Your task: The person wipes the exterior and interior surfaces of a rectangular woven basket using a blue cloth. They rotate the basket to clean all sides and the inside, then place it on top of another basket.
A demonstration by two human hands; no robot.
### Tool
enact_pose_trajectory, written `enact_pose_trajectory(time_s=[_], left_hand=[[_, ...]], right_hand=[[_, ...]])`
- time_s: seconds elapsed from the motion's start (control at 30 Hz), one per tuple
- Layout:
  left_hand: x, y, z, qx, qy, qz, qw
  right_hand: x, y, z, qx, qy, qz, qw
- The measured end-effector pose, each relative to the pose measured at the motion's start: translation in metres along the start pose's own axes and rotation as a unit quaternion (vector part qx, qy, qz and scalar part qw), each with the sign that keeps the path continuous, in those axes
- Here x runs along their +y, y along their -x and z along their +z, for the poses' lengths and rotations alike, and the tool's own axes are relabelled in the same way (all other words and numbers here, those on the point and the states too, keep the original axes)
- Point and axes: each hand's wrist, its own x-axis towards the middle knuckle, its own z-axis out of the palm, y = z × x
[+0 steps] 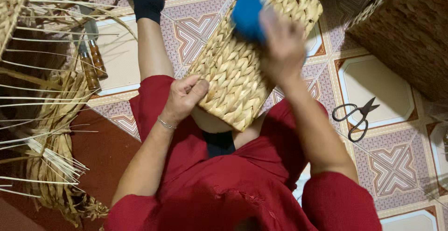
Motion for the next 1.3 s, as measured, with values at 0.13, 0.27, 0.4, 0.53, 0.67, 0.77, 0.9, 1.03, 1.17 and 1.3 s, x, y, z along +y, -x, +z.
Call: enact_pose_trajectory(time_s=[0.13,0.27,0.4,0.53,0.67,0.77,0.9,1.03,1.17,1.3], left_hand=[[-0.010,-0.003,-0.004,-0.004,0.033,0.013,0.999],[-0.026,-0.011,-0.013,0.047,0.074,-0.002,0.996],[-0.031,-0.022,-0.033,0.094,0.048,-0.040,0.994],[-0.021,-0.024,-0.041,0.060,0.098,-0.085,0.990],[-0.011,-0.021,-0.043,0.043,0.107,-0.100,0.988],[-0.007,-0.024,-0.044,0.022,0.070,-0.070,0.995],[-0.006,-0.027,-0.042,0.003,0.089,-0.057,0.994],[-0.008,-0.026,-0.039,0.000,0.100,-0.058,0.993],[-0.020,-0.030,-0.042,0.049,0.101,-0.071,0.991],[-0.035,-0.035,-0.047,0.066,0.117,-0.069,0.989]], right_hand=[[0.086,-0.042,0.029,-0.021,0.072,0.100,0.992],[0.080,-0.047,0.031,-0.002,0.072,0.100,0.992],[-0.025,-0.031,-0.004,0.008,0.004,-0.022,1.000],[-0.125,0.004,-0.078,-0.085,-0.174,-0.122,0.973],[-0.112,0.001,-0.073,-0.062,-0.236,-0.153,0.958],[-0.061,-0.018,-0.026,-0.016,-0.106,-0.092,0.990],[0.046,-0.058,0.030,-0.001,0.057,-0.001,0.998],[0.087,-0.079,0.058,0.034,0.146,0.089,0.985],[0.020,-0.069,0.032,-0.018,0.054,0.029,0.998],[-0.092,-0.026,-0.037,-0.061,-0.083,-0.111,0.988]])
